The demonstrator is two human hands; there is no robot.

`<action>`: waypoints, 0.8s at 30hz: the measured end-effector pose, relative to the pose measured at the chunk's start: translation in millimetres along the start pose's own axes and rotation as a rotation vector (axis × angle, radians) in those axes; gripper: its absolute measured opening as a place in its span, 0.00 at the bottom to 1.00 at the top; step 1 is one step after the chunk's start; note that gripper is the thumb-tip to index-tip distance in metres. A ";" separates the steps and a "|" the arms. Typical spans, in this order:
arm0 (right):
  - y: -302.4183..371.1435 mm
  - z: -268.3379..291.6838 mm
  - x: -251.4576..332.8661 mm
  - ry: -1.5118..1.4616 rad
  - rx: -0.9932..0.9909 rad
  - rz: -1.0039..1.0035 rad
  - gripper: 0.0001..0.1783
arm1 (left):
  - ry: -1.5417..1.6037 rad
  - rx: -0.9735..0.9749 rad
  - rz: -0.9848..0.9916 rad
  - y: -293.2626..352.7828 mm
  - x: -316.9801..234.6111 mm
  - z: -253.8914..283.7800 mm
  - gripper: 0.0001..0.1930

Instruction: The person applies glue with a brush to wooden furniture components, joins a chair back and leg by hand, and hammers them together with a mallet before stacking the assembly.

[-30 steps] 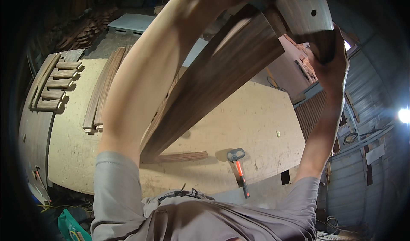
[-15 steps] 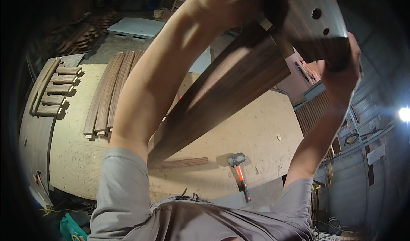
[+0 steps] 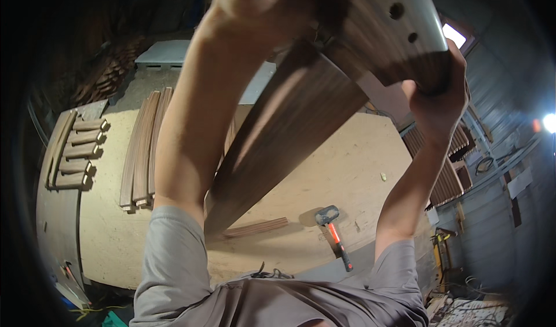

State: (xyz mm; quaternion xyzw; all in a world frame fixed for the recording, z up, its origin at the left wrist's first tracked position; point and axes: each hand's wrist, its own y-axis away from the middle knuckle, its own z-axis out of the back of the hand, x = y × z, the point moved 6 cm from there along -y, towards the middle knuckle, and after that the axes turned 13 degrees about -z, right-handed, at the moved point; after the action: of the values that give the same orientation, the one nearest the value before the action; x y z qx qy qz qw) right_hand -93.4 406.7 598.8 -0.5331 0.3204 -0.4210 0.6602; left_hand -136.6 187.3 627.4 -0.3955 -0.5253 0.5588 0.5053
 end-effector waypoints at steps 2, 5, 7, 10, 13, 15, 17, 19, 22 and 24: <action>-3.3 -9.1 17.3 -0.088 -0.041 -0.020 0.35 | -0.060 0.039 0.074 -22.7 -19.4 -15.5 0.19; 17.8 -17.7 14.1 -0.092 -0.034 -0.105 0.34 | -0.126 -0.075 0.170 -22.8 -4.3 -14.8 0.19; 20.8 -11.9 -0.9 0.008 0.002 -0.059 0.34 | -0.147 -0.178 0.163 -6.4 18.7 -5.1 0.19; 14.0 -2.8 10.8 0.000 0.001 -0.026 0.35 | -0.076 -0.094 0.123 -16.6 9.6 -9.3 0.20; 7.7 -0.6 21.5 -0.010 0.017 -0.025 0.34 | -0.082 -0.015 0.085 -23.4 -0.7 -14.9 0.20; 11.3 4.1 13.0 -0.019 0.016 -0.002 0.34 | -0.155 -0.130 0.075 -17.1 -1.4 -23.8 0.21; 13.7 7.4 19.5 -0.029 -0.014 0.048 0.34 | -0.198 -0.189 0.081 -14.1 -8.0 -33.0 0.21; 14.8 11.5 24.6 -0.043 -0.013 0.014 0.34 | -0.183 -0.172 0.038 -11.6 -11.9 -33.6 0.20; 15.2 14.1 25.3 -0.051 -0.026 0.009 0.34 | -0.148 -0.100 -0.024 -11.8 0.6 -21.4 0.19; 17.5 29.4 9.7 -0.010 -0.065 0.021 0.33 | -0.165 -0.102 -0.025 -11.0 13.4 -18.5 0.20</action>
State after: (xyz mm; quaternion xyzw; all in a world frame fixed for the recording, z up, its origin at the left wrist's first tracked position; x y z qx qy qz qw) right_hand -59.8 412.1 588.7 -0.5531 0.3363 -0.4006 0.6485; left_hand -119.3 203.3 637.0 -0.3667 -0.5977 0.5557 0.4467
